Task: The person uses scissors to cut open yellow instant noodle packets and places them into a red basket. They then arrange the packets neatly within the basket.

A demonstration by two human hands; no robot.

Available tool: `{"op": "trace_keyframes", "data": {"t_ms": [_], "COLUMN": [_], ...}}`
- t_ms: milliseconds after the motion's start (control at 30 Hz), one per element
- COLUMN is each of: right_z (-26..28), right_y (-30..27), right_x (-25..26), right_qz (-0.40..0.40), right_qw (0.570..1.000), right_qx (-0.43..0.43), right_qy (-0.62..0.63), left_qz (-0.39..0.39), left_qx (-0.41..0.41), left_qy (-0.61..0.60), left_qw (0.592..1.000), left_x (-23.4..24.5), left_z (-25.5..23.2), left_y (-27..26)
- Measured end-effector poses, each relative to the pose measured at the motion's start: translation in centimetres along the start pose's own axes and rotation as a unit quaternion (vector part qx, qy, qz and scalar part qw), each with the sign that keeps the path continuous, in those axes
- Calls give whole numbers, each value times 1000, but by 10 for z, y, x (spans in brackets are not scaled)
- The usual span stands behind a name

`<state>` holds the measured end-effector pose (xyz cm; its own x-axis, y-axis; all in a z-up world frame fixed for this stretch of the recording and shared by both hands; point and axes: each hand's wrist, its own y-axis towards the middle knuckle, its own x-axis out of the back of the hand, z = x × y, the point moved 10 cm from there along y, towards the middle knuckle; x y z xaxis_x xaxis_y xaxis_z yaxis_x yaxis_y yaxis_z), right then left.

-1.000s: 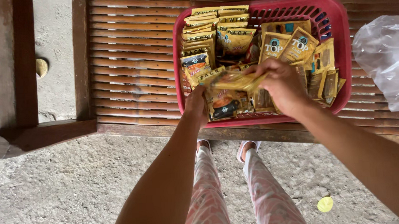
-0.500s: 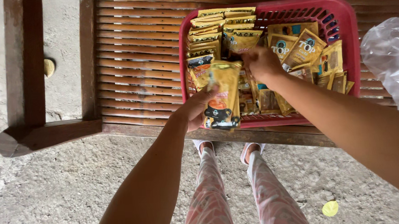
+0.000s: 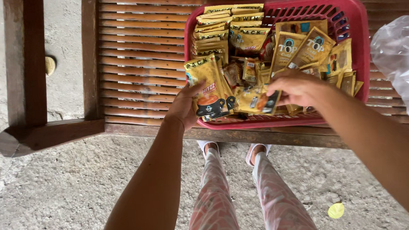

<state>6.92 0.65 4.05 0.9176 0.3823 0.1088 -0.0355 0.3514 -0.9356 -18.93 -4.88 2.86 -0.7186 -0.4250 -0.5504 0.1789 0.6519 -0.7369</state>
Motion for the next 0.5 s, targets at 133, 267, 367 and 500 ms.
{"op": "trace_keyframes", "data": {"t_ms": [133,267,367,500], "right_z": [34,45,34,18], "right_y": [-45,-42,-29,13], "right_x": [7,-34,-76,-78], "right_qz": [37,41,159,104], "right_qw": [995,988,977,954], "right_qx": [83,137,141,213], "right_qy": [44,61,18,-183], "left_qz": [-5,79,73,7], "left_qx": [25,10,-18,-42], "left_qy": [-77,-176,-143,-112], "left_qw": [997,981,987,993], "left_x": [-1,-29,-32,-9], "left_z": [11,19,6,-22], "left_y": [9,20,23,14]}}
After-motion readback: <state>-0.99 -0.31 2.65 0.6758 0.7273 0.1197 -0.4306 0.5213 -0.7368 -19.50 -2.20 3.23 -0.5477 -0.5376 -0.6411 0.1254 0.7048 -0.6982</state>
